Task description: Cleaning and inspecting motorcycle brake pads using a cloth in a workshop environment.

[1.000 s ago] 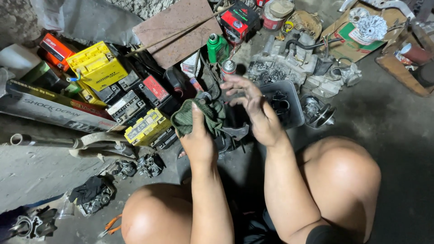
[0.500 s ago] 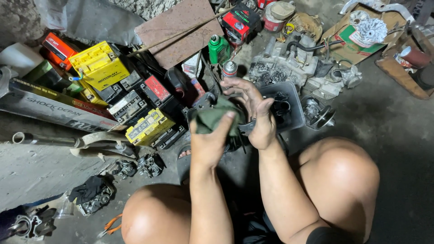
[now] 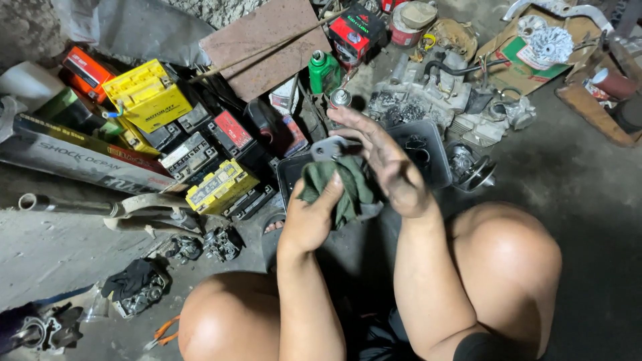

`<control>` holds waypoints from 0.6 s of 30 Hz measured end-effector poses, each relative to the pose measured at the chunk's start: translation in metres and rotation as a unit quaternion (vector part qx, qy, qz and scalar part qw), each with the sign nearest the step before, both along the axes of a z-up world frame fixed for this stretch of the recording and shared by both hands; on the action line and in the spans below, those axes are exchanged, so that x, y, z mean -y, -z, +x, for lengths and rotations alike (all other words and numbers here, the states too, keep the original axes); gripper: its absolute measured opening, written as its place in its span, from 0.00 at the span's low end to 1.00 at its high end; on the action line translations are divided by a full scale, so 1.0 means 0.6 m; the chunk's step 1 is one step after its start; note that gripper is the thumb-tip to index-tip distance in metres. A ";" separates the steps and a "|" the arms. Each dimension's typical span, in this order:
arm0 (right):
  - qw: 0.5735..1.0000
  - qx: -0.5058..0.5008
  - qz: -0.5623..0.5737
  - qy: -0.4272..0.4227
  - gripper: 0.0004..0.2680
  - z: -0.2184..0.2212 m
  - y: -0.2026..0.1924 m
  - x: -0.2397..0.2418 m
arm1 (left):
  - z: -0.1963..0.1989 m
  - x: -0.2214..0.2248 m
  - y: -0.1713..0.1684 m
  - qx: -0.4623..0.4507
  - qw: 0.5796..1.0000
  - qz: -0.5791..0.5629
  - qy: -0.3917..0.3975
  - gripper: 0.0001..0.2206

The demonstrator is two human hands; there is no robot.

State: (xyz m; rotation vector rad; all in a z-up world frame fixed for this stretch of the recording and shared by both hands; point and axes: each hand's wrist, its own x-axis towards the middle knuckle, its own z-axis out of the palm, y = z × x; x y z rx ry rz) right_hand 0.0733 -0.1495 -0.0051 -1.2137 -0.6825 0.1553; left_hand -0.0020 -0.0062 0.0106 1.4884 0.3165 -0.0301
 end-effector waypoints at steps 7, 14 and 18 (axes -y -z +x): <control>0.991 0.088 -0.093 0.046 0.19 -0.019 -0.028 0.012 | -0.001 -0.006 -0.016 0.039 0.988 0.040 0.146 0.14; 0.937 0.165 -0.158 0.264 0.11 -0.014 -0.042 0.018 | 0.004 0.005 -0.018 0.089 0.990 0.026 0.110 0.07; 0.905 0.170 -0.095 0.377 0.13 -0.011 -0.022 0.017 | 0.004 0.014 -0.026 0.082 0.989 0.000 0.122 0.06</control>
